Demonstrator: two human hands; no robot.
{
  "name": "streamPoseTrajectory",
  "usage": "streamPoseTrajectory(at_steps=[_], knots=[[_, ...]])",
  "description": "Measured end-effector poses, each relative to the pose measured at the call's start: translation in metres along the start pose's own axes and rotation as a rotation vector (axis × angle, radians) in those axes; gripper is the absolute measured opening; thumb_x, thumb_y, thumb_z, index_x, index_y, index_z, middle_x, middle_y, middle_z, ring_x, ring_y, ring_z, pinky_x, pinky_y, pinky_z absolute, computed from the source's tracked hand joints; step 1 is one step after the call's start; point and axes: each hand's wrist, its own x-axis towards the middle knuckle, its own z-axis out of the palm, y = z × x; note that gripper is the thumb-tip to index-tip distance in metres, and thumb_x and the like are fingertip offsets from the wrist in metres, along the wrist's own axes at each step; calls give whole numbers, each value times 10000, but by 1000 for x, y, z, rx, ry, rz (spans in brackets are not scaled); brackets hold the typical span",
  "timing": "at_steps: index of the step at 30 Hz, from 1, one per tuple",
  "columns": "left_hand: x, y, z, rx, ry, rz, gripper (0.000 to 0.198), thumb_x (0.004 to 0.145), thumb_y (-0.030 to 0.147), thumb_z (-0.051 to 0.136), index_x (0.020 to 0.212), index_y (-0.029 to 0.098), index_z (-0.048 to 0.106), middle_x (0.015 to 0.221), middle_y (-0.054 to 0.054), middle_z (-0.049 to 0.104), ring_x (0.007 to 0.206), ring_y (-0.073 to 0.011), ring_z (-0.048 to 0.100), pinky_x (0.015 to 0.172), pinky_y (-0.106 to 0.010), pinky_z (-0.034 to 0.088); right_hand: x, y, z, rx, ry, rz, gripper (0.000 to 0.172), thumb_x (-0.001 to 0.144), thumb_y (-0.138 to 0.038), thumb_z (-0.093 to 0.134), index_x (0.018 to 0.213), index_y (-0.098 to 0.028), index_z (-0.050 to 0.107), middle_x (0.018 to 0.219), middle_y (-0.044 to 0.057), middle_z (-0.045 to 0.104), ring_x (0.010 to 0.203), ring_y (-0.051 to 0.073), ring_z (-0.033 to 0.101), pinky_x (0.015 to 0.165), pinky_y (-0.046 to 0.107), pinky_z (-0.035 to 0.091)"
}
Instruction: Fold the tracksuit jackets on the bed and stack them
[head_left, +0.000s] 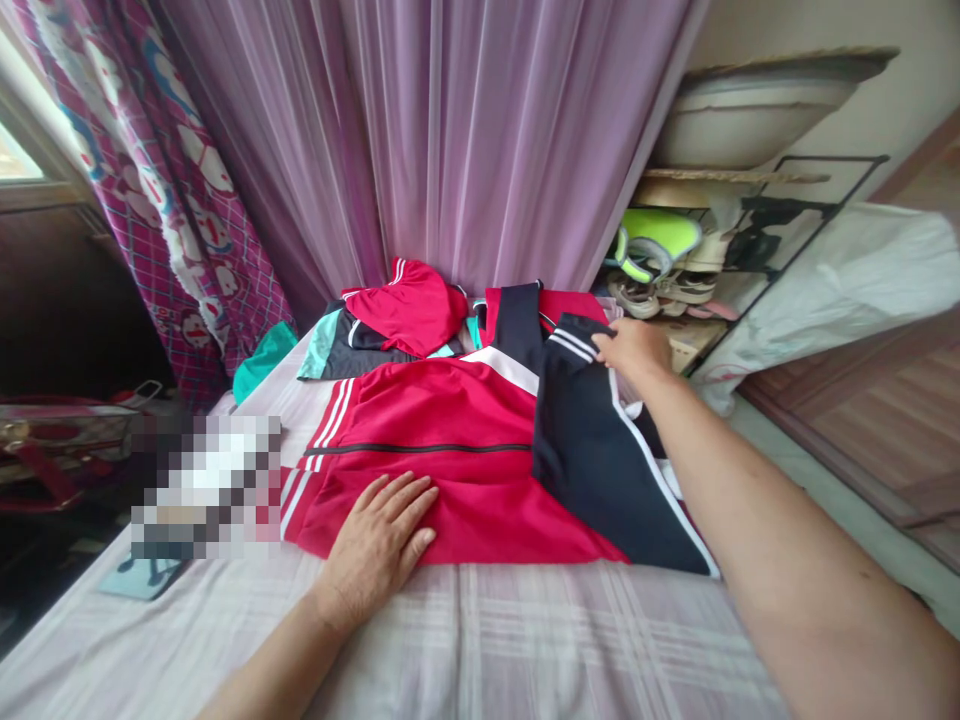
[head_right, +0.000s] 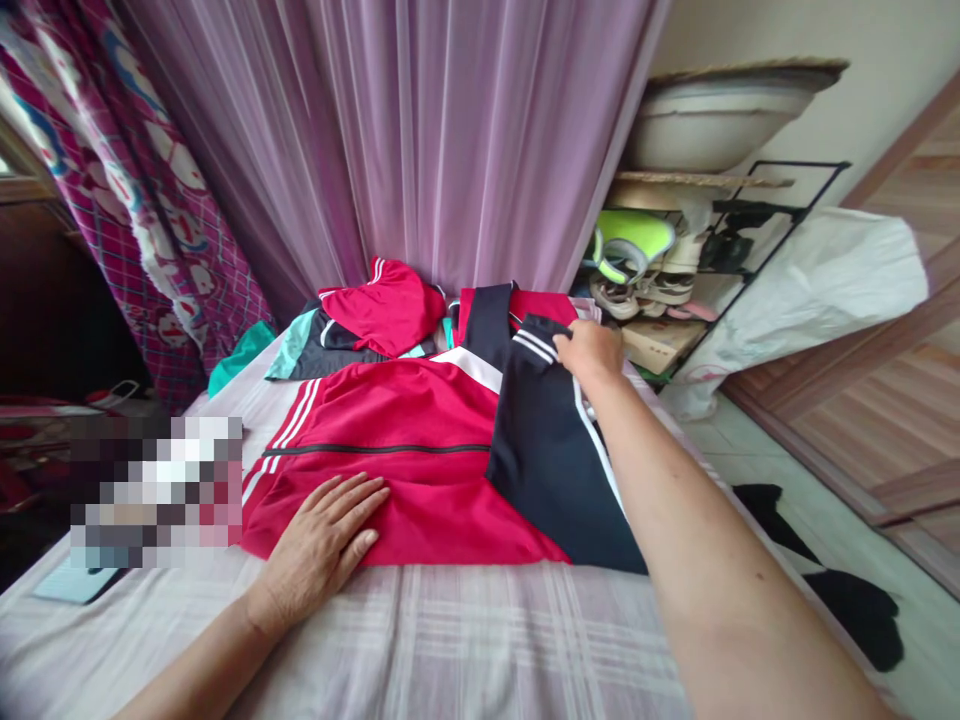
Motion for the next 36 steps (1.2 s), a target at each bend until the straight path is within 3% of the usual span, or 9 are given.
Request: streamPoseTrajectory(at_steps=[2, 5, 8, 13, 17, 20, 26, 31, 36], knots=[[0, 0, 0, 24, -1, -29, 471, 990, 441, 395, 1376, 221, 555, 1360, -79, 628, 1274, -263, 550, 1070, -459, 421, 7, -1, -2, 18, 80, 7, 413, 897, -373, 492, 1210, -163, 659, 977, 138, 738, 987, 291, 663, 851, 405, 491], [0, 2, 2, 77, -8, -81, 508, 987, 481, 383, 1395, 222, 539, 1399, -77, 596, 1296, -277, 533, 1074, -465, 413, 2, -6, 8, 51, 18, 5, 548, 891, -324, 493, 1385, -89, 515, 1067, 188, 718, 1030, 316, 652, 865, 423, 491], [-1, 3, 5, 106, -16, -118, 529, 985, 503, 373, 1416, 233, 518, 1437, -73, 559, 1332, -282, 499, 1104, -479, 378, -22, -6, 18, 83, -34, -25, 676, 882, -292, 495, 1501, -66, 342, 1081, 182, 723, 1019, 307, 662, 868, 416, 499], [0, 9, 3, 77, 0, -145, 496, 995, 466, 365, 1384, 221, 551, 1417, -79, 579, 1327, -275, 503, 1105, -490, 378, -111, 2, 26, 201, -70, -335, 478, 912, -327, 438, 1357, -198, 558, 1173, 88, 717, 976, 242, 693, 855, 361, 532], [1, 10, -1, 20, 14, -141, 442, 1014, 386, 333, 1311, 223, 616, 1332, -68, 648, 1265, -231, 555, 1102, -449, 393, -197, 13, 45, 218, -16, -714, 503, 957, -397, 380, 1392, -196, 536, 1421, 105, 564, 1284, 231, 538, 1050, 398, 440], [0, 3, -4, 26, -5, -171, 432, 1010, 394, 342, 1286, 237, 636, 1323, -57, 656, 1252, -239, 566, 1105, -466, 383, -234, 24, 63, 73, -100, -712, 534, 959, -430, 377, 1434, -217, 495, 1497, 109, 482, 1378, 254, 436, 1124, 500, 340], [-27, -34, -21, 135, 84, -347, 408, 988, 365, 359, 1233, 255, 667, 1332, -69, 648, 1320, -272, 505, 1185, -544, 215, -239, 34, 65, -56, -165, -539, 548, 969, -438, 342, 1457, -227, 473, 1535, 100, 429, 1421, 250, 373, 1146, 507, 289], [-61, -68, -27, 166, 206, -782, 491, 949, 400, 393, 1335, 145, 558, 1401, -163, 573, 1297, -298, 521, 1081, -472, 388, -243, 33, 58, -42, -136, -527, 516, 971, -400, 355, 1431, -222, 506, 1518, 96, 454, 1408, 241, 395, 1143, 501, 297], [-70, -80, -32, 6, 130, -924, 488, 903, 511, 441, 1128, 136, 658, 1114, -165, 719, 1075, -310, 654, 904, -398, 496, -244, 35, 62, 11, -67, -540, 462, 967, -369, 381, 1365, -235, 574, 1453, 96, 535, 1358, 239, 460, 1113, 499, 341]])
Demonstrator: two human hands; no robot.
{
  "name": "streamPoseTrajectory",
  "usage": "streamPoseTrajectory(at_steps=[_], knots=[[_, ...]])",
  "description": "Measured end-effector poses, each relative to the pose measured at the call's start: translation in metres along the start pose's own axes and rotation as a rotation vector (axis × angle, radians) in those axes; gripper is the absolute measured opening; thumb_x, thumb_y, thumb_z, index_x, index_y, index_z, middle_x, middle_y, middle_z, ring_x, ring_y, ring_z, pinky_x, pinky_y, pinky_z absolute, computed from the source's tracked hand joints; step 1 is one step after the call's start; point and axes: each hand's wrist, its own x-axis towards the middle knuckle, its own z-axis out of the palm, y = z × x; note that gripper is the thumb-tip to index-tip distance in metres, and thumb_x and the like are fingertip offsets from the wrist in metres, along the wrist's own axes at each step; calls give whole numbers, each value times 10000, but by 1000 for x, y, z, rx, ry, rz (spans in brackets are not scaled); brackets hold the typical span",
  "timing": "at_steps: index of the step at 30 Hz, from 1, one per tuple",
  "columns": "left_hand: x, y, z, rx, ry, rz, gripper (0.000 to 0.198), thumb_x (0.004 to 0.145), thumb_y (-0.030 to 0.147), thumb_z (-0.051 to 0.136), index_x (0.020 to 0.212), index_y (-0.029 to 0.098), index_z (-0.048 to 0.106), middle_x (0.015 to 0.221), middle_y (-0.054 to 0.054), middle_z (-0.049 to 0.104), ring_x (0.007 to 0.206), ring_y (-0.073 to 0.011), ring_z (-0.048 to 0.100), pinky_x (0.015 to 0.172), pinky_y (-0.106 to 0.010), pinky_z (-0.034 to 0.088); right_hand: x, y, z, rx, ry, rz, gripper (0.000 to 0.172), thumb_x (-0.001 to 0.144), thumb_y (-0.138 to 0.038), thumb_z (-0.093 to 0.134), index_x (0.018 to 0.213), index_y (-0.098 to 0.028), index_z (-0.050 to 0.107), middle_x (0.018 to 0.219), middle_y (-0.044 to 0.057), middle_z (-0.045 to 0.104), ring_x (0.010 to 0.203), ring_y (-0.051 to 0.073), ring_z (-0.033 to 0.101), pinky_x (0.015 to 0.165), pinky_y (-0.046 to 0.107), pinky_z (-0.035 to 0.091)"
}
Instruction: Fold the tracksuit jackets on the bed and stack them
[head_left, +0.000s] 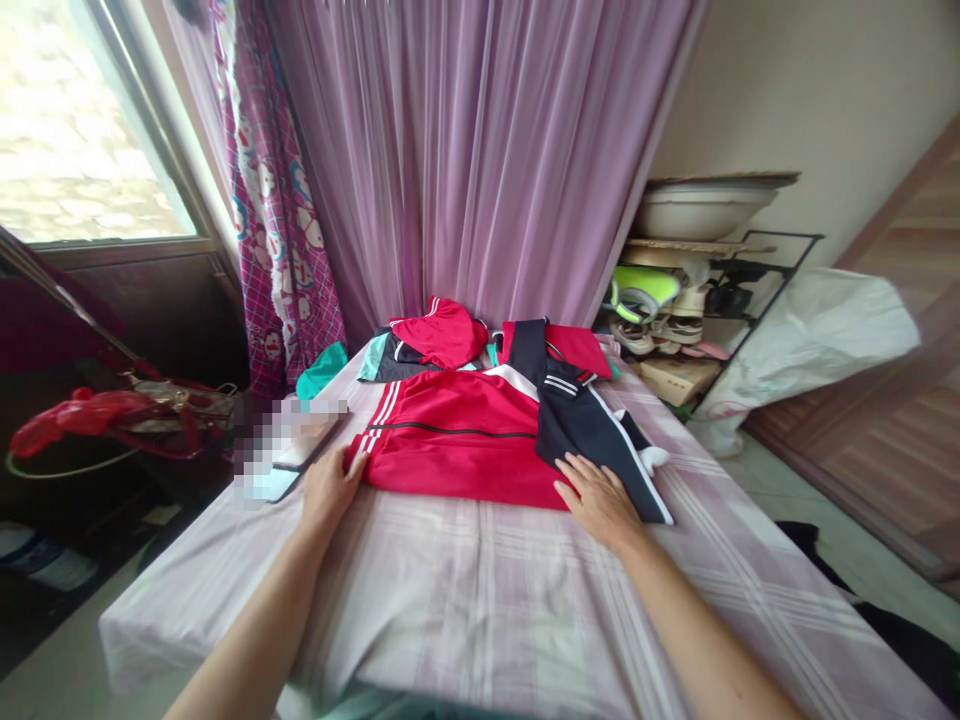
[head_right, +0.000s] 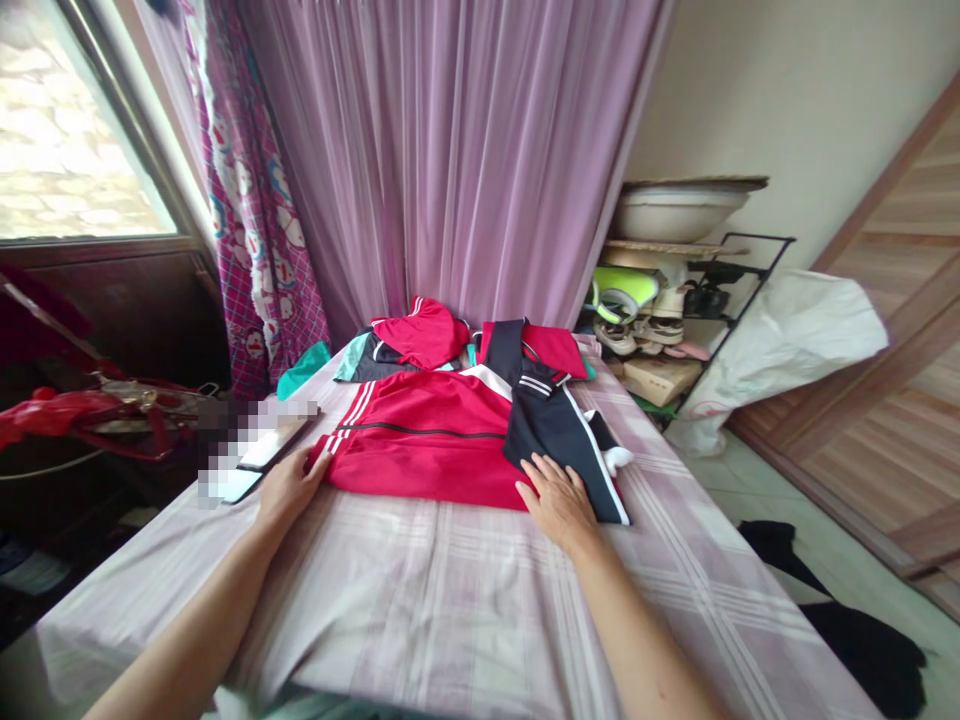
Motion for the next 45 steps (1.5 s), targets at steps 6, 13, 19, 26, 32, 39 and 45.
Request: streamPoseTrajectory(at_steps=[6, 13, 19, 26, 32, 39, 45], knots=[[0, 5, 0, -348, 86, -66, 424, 815, 548, 504, 1004, 194, 641, 951, -75, 730, 878, -246, 675, 770, -328, 510, 1, 3, 3, 13, 50, -18, 436, 963, -358, 400, 1327, -239, 608, 1418, 96, 571, 1331, 243, 489, 1094, 487, 365], [27, 14, -6, -582, 220, 36, 358, 829, 520, 456, 970, 215, 577, 816, -18, 680, 751, -182, 638, 700, -280, 489, 0, 2, 2, 19, 49, -14, 441, 961, -348, 397, 1331, -224, 603, 1425, 102, 563, 1326, 245, 491, 1088, 492, 366], [43, 15, -25, -320, 152, 151, 356, 866, 498, 447, 997, 212, 615, 775, -9, 668, 751, -172, 628, 673, -248, 469, 0, 1, -1, 19, 24, -3, 454, 961, -352, 383, 1341, -225, 595, 1437, 97, 552, 1336, 243, 476, 1099, 484, 348], [13, 3, -14, 5, -40, 38, 595, 870, 501, 521, 1380, 202, 460, 987, -77, 743, 865, -246, 704, 781, -328, 519, 0, 0, -5, 27, 9, -1, 450, 961, -357, 388, 1342, -235, 595, 1439, 92, 551, 1337, 242, 473, 1099, 471, 343], [9, 20, -32, 231, 23, 185, 480, 888, 330, 482, 1338, 184, 562, 1334, -141, 625, 1222, -318, 576, 1009, -447, 452, 2, -9, -12, 11, -2, 26, 487, 964, -373, 362, 1379, -215, 559, 1457, 118, 527, 1348, 272, 451, 1104, 522, 311], [-28, 109, 8, 160, -157, 588, 449, 970, 469, 409, 1364, 322, 565, 1497, -59, 496, 1423, -301, 378, 1171, -610, 208, 29, -90, -24, 102, -51, -90, 564, 998, -439, 308, 1524, -242, 357, 1591, 110, 323, 1459, 277, 282, 1165, 557, 184], [-46, 111, 28, 147, -253, 536, 539, 948, 552, 422, 1452, 361, 453, 1550, -74, 415, 1439, -340, 341, 1135, -704, 161, 18, -111, -13, 117, -250, -209, 590, 988, -520, 339, 1523, -270, 355, 1626, 106, 229, 1497, 273, 186, 1184, 568, 114]])
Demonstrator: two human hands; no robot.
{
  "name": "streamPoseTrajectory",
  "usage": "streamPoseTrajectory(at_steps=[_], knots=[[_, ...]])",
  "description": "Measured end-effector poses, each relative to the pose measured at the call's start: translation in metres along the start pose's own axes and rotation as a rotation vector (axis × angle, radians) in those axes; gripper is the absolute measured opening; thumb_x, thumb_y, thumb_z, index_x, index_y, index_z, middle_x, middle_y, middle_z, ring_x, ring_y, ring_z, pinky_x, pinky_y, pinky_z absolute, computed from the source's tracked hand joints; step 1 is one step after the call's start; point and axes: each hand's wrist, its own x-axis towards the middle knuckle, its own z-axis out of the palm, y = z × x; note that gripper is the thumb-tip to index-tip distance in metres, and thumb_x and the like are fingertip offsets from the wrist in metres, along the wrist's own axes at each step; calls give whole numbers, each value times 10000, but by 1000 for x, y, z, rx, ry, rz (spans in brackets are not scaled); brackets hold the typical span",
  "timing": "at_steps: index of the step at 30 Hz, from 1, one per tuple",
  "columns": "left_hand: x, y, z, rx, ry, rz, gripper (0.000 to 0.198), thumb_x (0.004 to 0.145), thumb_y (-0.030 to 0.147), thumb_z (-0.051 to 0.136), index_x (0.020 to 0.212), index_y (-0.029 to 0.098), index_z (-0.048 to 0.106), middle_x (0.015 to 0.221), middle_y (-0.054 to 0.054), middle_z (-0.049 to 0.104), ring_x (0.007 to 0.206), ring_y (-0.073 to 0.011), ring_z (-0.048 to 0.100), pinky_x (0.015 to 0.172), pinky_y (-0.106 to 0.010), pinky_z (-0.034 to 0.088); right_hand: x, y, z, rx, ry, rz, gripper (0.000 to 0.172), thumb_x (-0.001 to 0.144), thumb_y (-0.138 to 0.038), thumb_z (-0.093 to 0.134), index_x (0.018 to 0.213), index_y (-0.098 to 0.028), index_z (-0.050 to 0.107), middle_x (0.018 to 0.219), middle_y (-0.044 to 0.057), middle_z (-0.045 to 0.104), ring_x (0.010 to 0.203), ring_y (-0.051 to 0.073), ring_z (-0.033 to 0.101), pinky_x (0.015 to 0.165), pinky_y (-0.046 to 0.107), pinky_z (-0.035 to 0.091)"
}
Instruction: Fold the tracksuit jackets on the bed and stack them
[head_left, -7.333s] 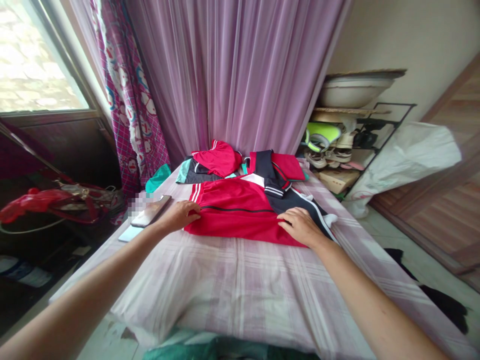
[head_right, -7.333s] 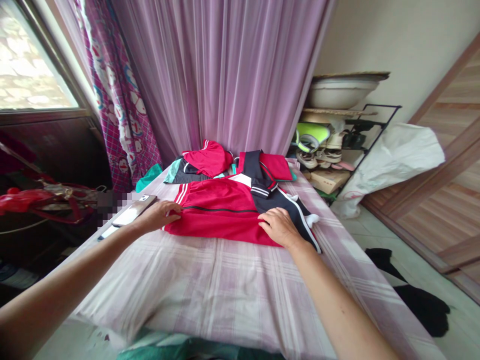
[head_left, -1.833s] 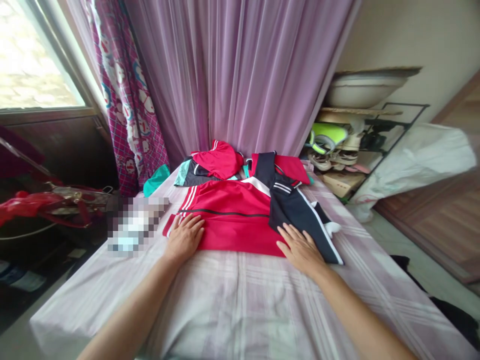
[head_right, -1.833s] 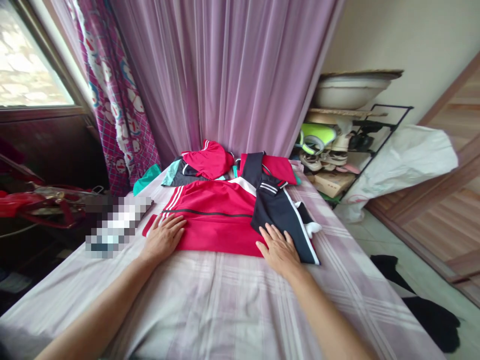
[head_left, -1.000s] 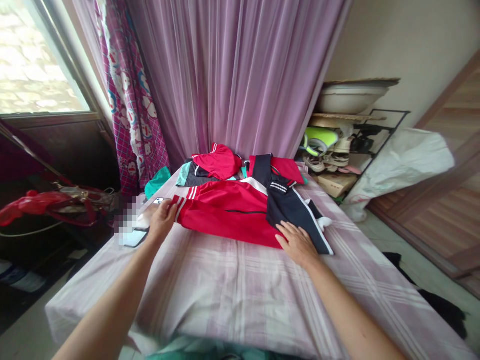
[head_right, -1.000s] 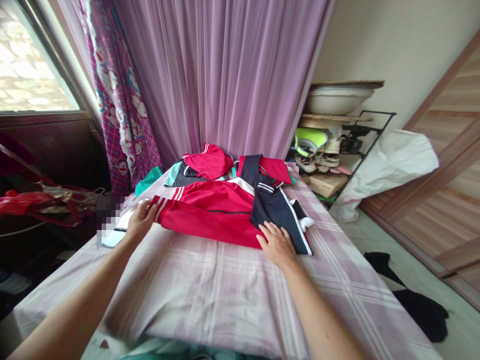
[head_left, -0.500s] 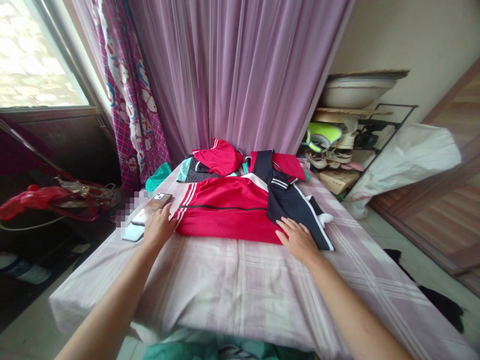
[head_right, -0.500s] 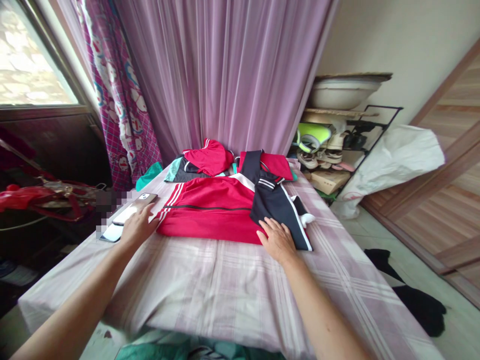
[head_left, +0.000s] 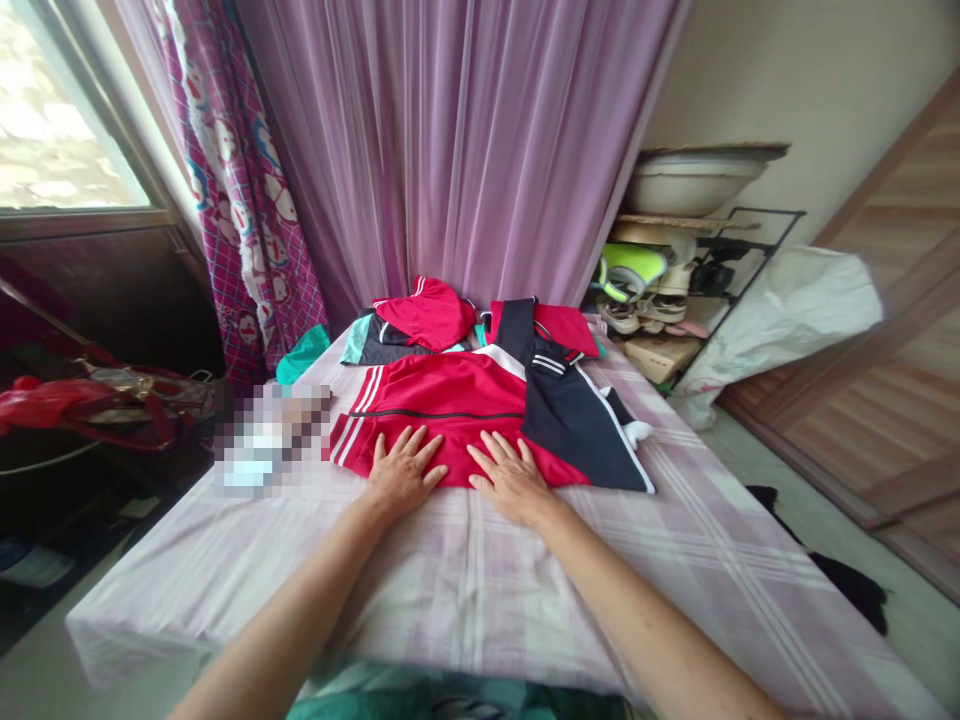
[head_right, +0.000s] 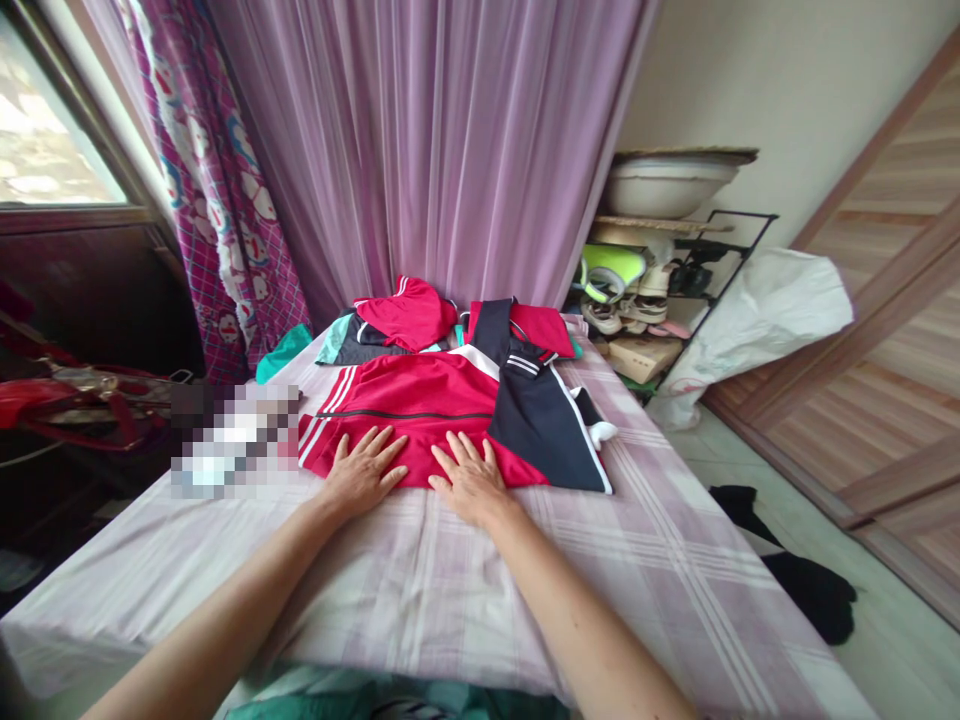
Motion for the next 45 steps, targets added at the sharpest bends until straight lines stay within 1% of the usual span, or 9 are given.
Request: streamPoseTrajectory(at_steps=[4, 8, 12, 16, 21, 24, 27, 29, 45], knots=[[-7, -15, -1, -1, 50, 5, 515, 956, 533, 418, 1440, 368, 470, 1520, -57, 465, 1426, -307, 372, 1164, -631, 187, -19, 21, -4, -36, 36, 38, 551, 996, -493, 336, 1504, -289, 390, 1608, 101, 284, 1489, 257, 217, 1182, 566, 126], [-8, -21, -1, 4, 77, 2, 483, 977, 482, 385, 1425, 343, 501, 1497, -47, 496, 1421, -275, 388, 1176, -550, 240, -39, 59, -9, -92, 79, 200, 521, 1000, -468, 322, 1478, -290, 435, 1579, 101, 352, 1463, 249, 286, 1170, 583, 142], [-5, -21, 0, 17, 66, -14, 477, 981, 451, 375, 1421, 328, 508, 1502, -49, 487, 1419, -284, 391, 1166, -561, 255, -56, 105, -3, -125, 152, 421, 523, 1001, -446, 301, 1456, -255, 473, 1553, 116, 397, 1437, 268, 339, 1153, 564, 209], [-4, -19, 0, 9, 84, -26, 458, 981, 415, 355, 1385, 325, 551, 1488, -48, 504, 1395, -290, 427, 1138, -577, 302, -61, 129, 4, -163, 220, 469, 528, 991, -447, 310, 1432, -234, 509, 1530, 113, 435, 1412, 269, 381, 1142, 500, 263], [-7, -28, -6, 14, 239, 7, 474, 974, 358, 330, 1338, 231, 605, 1430, -75, 567, 1380, -277, 446, 1174, -509, 285, -61, 129, 6, -139, 248, 461, 543, 978, -454, 304, 1427, -233, 517, 1527, 106, 442, 1410, 272, 377, 1148, 509, 256], [-11, -47, -10, 29, 332, -142, 472, 972, 356, 327, 1336, 237, 603, 1425, -79, 572, 1391, -289, 426, 1188, -553, 227, -62, 129, 8, -142, 258, 438, 541, 975, -443, 298, 1417, -233, 530, 1518, 110, 454, 1402, 281, 385, 1143, 517, 264], [-14, -67, -10, -40, 268, -386, 484, 982, 380, 292, 1375, 273, 552, 1458, -78, 539, 1382, -288, 433, 1140, -637, 255, -62, 130, 8, -140, 244, 439, 538, 976, -437, 306, 1419, -227, 528, 1512, 114, 460, 1399, 285, 388, 1138, 511, 274], [-16, -73, -10, -102, 207, -451, 504, 987, 396, 271, 1413, 264, 506, 1492, -82, 499, 1397, -273, 412, 1119, -633, 296, -62, 131, 8, -138, 239, 445, 535, 973, -438, 321, 1416, -224, 532, 1510, 117, 462, 1396, 287, 392, 1140, 505, 272], [-19, -71, -12, -92, 158, -464, 518, 1000, 396, 264, 1447, 231, 467, 1523, -83, 457, 1427, -252, 370, 1142, -581, 298, -61, 134, 10, -133, 289, 428, 493, 946, -400, 383, 1346, -215, 603, 1464, 108, 520, 1350, 274, 461, 1122, 480, 327]])
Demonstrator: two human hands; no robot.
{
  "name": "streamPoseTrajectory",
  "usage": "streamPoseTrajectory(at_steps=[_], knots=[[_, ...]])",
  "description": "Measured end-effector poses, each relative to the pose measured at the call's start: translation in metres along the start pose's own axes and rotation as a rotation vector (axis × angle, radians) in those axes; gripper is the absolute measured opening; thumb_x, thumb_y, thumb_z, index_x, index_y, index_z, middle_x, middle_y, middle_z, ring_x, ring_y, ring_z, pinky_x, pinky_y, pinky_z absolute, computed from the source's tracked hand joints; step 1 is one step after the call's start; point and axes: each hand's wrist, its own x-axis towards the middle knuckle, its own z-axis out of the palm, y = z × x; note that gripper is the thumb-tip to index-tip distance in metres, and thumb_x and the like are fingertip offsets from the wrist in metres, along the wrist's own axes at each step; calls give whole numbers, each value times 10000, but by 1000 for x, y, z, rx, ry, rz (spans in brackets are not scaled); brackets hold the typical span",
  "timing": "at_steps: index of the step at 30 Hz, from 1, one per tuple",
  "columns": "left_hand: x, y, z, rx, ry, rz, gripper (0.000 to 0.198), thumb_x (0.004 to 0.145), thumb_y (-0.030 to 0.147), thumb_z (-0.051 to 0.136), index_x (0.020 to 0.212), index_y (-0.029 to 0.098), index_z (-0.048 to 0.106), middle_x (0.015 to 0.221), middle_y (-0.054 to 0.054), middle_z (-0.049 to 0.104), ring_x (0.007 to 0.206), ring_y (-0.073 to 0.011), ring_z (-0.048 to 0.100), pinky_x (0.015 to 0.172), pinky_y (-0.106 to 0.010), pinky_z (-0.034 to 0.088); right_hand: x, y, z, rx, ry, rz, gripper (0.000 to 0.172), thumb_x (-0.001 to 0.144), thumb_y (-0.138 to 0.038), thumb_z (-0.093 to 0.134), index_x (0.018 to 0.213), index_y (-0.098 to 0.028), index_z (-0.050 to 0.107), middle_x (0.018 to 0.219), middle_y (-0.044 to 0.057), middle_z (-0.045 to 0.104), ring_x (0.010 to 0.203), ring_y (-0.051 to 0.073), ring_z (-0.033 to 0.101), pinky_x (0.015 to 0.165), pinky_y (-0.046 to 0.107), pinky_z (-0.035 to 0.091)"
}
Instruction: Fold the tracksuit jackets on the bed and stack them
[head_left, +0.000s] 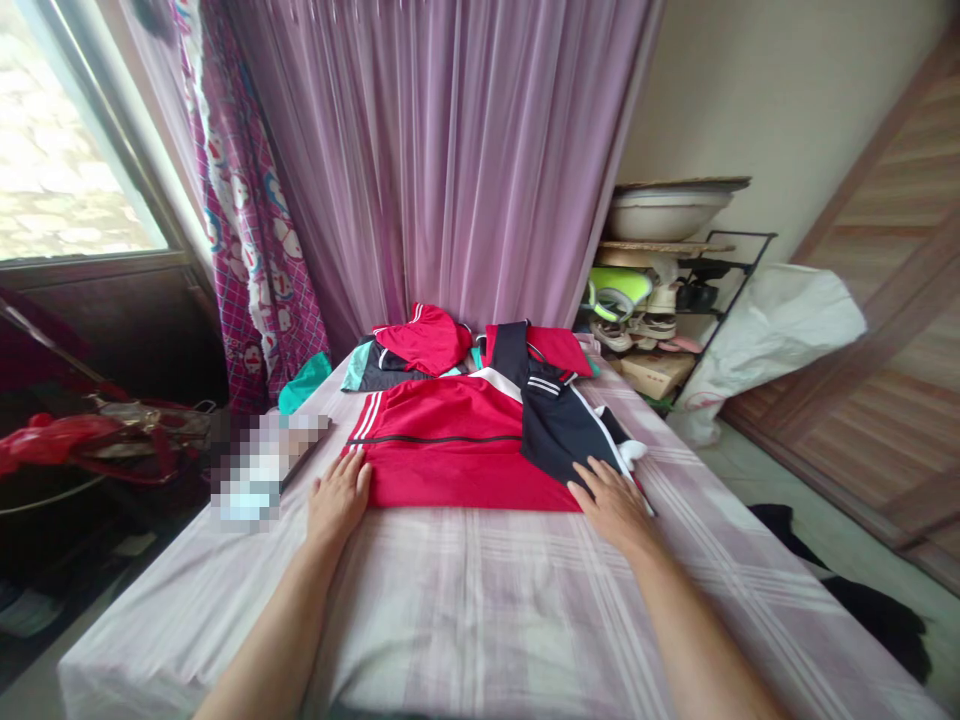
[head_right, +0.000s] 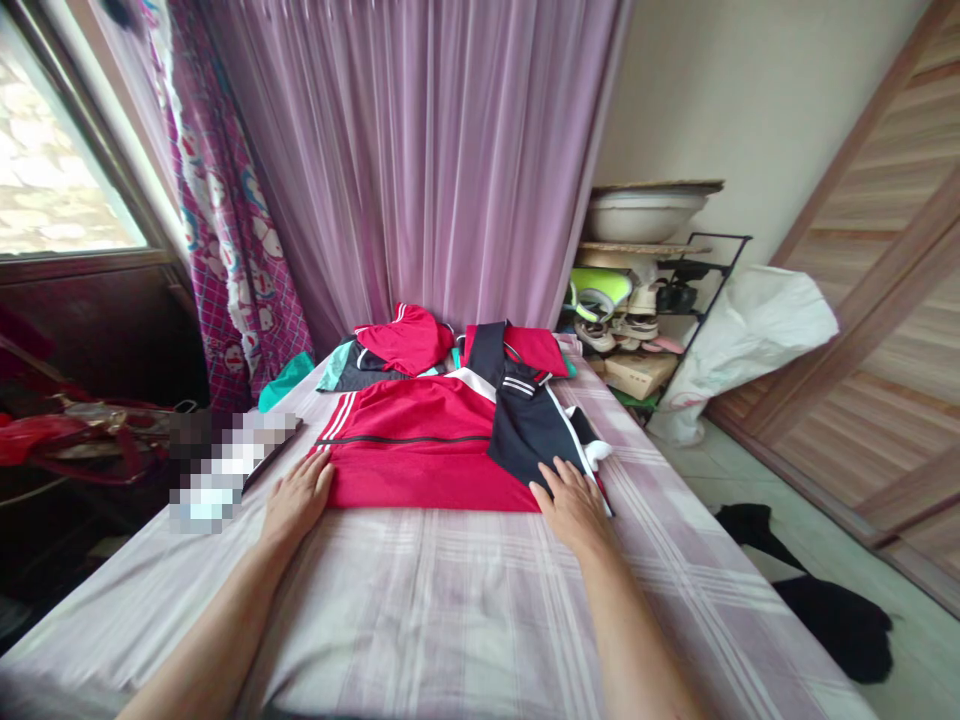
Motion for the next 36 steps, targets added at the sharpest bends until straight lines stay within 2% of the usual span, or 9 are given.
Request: streamPoseTrajectory(at_steps=[10, 18, 28, 32, 36], knots=[[3, -4, 5, -18, 12, -18, 484, 991, 392, 315, 1407, 256, 522, 1491, -75, 502, 1410, -252, 403, 1131, -559, 331, 2, 7, 11, -6, 46, -28, 495, 941, -398, 377, 1312, -195, 633, 1429, 128, 551, 1319, 287, 491, 1096, 474, 365], [0, 0, -1, -38, -27, -21, 500, 991, 399, 311, 1425, 233, 496, 1510, -81, 477, 1427, -248, 375, 1140, -568, 308, 4, 14, 24, 0, 86, -47, 490, 932, -420, 385, 1291, -214, 648, 1414, 114, 565, 1314, 277, 495, 1086, 451, 382], [1, -5, 3, -32, -5, 1, 490, 986, 395, 327, 1405, 226, 517, 1489, -86, 504, 1417, -248, 391, 1136, -538, 323, 4, 16, 26, 36, 106, -71, 470, 928, -413, 411, 1266, -208, 664, 1391, 127, 583, 1294, 286, 515, 1076, 465, 400], [2, -6, 3, -25, -3, 11, 490, 985, 392, 335, 1400, 211, 521, 1485, -82, 509, 1417, -231, 391, 1142, -489, 329, 5, 17, 26, 27, 112, -78, 458, 921, -407, 433, 1254, -202, 672, 1378, 133, 593, 1282, 293, 531, 1057, 468, 424], [3, -5, 2, -18, -7, 1, 488, 983, 389, 342, 1402, 210, 518, 1483, -82, 511, 1414, -234, 397, 1139, -497, 332, 6, 16, 23, 38, 133, -99, 438, 915, -398, 456, 1223, -191, 689, 1336, 147, 622, 1242, 298, 567, 1019, 468, 462]])
